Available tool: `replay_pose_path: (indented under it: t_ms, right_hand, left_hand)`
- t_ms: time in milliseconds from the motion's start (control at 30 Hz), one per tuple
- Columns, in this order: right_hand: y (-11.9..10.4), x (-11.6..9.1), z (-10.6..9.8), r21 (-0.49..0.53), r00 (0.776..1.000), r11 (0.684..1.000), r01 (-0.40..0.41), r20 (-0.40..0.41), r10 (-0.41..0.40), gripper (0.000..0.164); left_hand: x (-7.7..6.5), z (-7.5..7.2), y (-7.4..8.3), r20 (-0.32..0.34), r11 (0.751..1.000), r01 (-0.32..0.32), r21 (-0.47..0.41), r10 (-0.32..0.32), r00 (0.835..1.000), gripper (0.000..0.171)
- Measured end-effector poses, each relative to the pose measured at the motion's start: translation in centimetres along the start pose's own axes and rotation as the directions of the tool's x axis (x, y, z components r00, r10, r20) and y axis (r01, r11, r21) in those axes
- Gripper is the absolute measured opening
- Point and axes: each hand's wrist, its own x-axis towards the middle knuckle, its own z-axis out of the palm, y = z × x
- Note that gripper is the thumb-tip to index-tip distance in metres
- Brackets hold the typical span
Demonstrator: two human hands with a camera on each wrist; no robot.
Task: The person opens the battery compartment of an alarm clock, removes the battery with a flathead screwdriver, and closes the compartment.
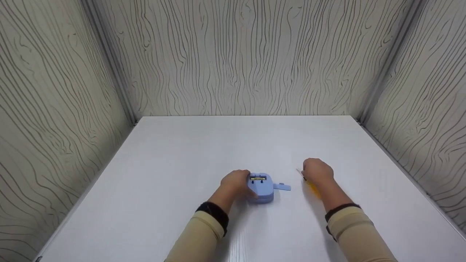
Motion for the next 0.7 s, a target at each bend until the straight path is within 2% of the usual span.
replay_pose_path:
  t_ms: [400,700]
  right_hand:
    - [0.84,-0.13,0.29,-0.028,0.999,0.999,-0.026,0.021,0.027,0.020]
    - [1.09,-0.36,0.93,-0.043,1.000,0.999,0.003,0.018,-0.002,0.016]
  left_hand:
    - [0.08,0.14,0.03,-0.007,1.000,0.009,-0.022,-0.009,1.000,0.081]
    - [-0.22,0.04,0.08,-0.016,0.999,0.013,-0.032,-0.014,1.000,0.084]
